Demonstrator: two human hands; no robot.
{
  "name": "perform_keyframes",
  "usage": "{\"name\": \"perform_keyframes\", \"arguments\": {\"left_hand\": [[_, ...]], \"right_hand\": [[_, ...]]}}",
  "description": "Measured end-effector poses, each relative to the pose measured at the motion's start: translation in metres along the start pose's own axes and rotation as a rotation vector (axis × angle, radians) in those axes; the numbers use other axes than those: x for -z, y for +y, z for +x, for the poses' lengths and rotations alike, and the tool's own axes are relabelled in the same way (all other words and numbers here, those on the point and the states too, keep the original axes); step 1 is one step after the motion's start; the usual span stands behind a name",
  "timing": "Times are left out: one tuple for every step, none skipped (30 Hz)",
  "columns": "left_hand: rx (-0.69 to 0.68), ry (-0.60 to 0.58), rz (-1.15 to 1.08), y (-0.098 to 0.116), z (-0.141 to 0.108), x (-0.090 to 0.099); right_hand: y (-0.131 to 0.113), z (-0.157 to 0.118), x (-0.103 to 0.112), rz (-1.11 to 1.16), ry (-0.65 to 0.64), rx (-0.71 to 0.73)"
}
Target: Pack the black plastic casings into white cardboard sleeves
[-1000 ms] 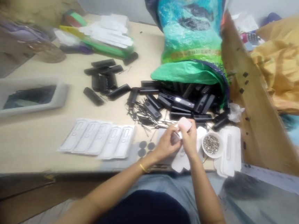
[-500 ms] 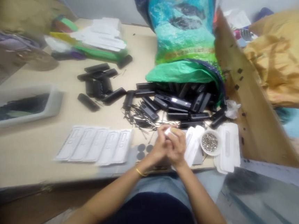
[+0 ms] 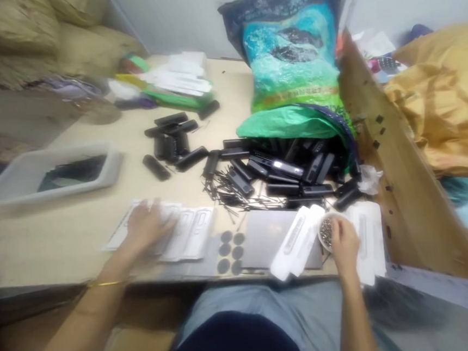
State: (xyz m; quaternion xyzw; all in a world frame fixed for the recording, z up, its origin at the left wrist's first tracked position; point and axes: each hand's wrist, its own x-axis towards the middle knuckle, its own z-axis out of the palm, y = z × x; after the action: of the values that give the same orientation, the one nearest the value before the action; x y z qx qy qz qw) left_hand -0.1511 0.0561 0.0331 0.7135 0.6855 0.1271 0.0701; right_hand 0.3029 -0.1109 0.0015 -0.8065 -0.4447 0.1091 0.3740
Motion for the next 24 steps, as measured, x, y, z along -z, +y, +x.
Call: {"name": "perform_keyframes", "arguments": {"left_hand": [[-0.046, -0.004, 0.004, 0.007, 0.003, -0.007], [-0.114, -0.020, -0.005, 0.021, 0.007, -0.015], [-0.208, -0.050, -0.037, 0.039, 0.013, -0.022], [-0.312, -0.074, -0.082, 0.059, 0.021, -0.030], [-0.433, -0.123, -0.104, 0.079, 0.030, -0.039], [-0.532, -0.178, -0.104, 0.097, 0.040, -0.047], [-0.572, -0.199, -0.090, 0.111, 0.050, -0.055], [-0.591, -0.203, -0.068, 0.122, 0.060, -0.063], [-0.596, -0.198, -0.044, 0.128, 0.069, -0.071], [-0.596, -0.191, -0.024, 0.131, 0.076, -0.077], [-0.601, -0.190, -0.014, 0.130, 0.082, -0.082], [-0.608, -0.195, -0.018, 0.128, 0.087, -0.085], [-0.616, -0.206, -0.036, 0.125, 0.089, -0.086], [-0.616, -0.213, -0.068, 0.122, 0.089, -0.085], [-0.609, -0.215, -0.110, 0.120, 0.087, -0.082], [-0.595, -0.207, -0.160, 0.119, 0.083, -0.079], [-0.573, -0.190, -0.219, 0.119, 0.078, -0.075], [-0.543, -0.167, -0.287, 0.121, 0.072, -0.071], [-0.499, -0.142, -0.364, 0.125, 0.066, -0.067], [-0.439, -0.119, -0.452, 0.130, 0.059, -0.064], [-0.363, -0.105, -0.557, 0.137, 0.052, -0.061], [-0.272, -0.093, -0.687, 0.145, 0.044, -0.059], [-0.173, -0.093, -0.849, 0.153, 0.037, -0.057], [-0.074, -0.117, -1.039, 0.162, 0.030, -0.055]], "right_hand": [[0.011, 0.001, 0.001, -0.060, -0.073, 0.013], [0.020, 0.001, 0.000, -0.112, -0.129, 0.035], [0.027, 0.001, -0.003, -0.151, -0.170, 0.061], [0.032, 0.000, -0.006, -0.175, -0.191, 0.082], [0.034, 0.000, -0.009, -0.190, -0.187, 0.093], [0.035, -0.001, -0.011, -0.197, -0.173, 0.095], [0.034, -0.001, -0.013, -0.198, -0.156, 0.095], [0.033, -0.001, -0.014, -0.191, -0.141, 0.096], [0.031, -0.001, -0.014, -0.181, -0.130, 0.097], [0.029, -0.001, -0.014, -0.170, -0.121, 0.098], [0.028, 0.000, -0.013, -0.156, -0.115, 0.093], [0.027, 0.000, -0.012, -0.138, -0.108, 0.082], [0.027, 0.000, -0.010, -0.116, -0.100, 0.060], [0.027, 0.000, -0.009, -0.088, -0.086, 0.028], [0.028, -0.001, -0.007, -0.056, -0.069, -0.011], [0.028, -0.001, -0.005, -0.019, -0.047, -0.052], [0.028, -0.001, -0.003, 0.019, -0.018, -0.091], [0.027, -0.001, -0.002, 0.062, 0.019, -0.121], [0.025, -0.001, -0.001, 0.112, 0.061, -0.143], [0.021, -0.001, -0.001, 0.173, 0.101, -0.153], [0.015, -0.001, -0.001, 0.246, 0.132, -0.154], [0.007, -0.002, -0.004, 0.329, 0.150, -0.150], [-0.004, -0.003, -0.007, 0.418, 0.149, -0.145], [-0.016, -0.005, -0.013, 0.505, 0.129, -0.138]]}}
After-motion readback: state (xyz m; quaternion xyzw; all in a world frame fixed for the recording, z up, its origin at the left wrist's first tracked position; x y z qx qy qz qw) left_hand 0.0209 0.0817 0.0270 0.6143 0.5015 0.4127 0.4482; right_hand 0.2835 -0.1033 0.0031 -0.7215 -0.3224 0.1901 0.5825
